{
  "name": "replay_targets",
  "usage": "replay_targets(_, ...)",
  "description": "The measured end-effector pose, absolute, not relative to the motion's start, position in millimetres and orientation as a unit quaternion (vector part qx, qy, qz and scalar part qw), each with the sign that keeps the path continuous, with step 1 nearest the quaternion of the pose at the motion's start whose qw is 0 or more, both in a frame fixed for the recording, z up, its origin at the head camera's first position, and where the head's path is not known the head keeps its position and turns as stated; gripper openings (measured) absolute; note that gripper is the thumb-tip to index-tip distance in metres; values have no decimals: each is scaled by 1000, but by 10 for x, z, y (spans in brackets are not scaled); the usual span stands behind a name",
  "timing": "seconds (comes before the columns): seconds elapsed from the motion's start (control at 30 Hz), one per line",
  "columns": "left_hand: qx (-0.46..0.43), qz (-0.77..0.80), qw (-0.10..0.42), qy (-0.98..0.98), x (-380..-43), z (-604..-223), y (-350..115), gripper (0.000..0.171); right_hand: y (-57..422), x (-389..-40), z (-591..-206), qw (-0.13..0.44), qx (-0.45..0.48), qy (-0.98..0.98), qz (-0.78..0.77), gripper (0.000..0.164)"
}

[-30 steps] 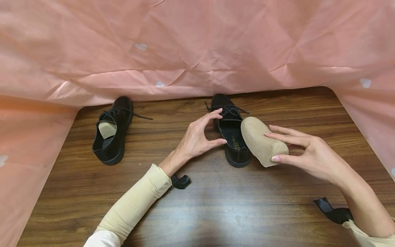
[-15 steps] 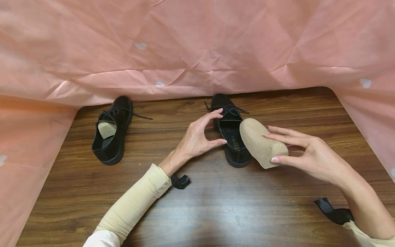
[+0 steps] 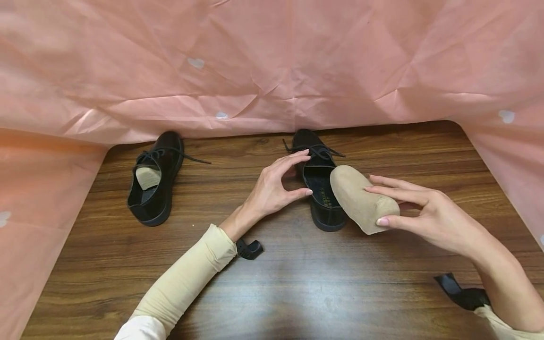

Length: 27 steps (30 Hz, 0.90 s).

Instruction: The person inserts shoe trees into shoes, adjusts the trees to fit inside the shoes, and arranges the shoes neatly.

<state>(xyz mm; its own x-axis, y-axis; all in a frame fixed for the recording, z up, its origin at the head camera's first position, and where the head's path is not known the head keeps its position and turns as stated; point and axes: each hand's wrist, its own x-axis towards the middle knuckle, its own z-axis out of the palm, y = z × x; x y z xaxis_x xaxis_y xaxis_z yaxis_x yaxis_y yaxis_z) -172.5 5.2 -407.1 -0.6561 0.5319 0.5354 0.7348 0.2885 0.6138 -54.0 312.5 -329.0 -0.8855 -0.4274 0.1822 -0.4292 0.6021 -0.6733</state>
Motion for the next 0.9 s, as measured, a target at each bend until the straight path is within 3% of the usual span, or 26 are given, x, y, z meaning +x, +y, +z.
replay_targets(0.9,-396,-478,92,-778,-1764,-4079,64,58,2940,-664,-3180,-33,287,-890,352,65)
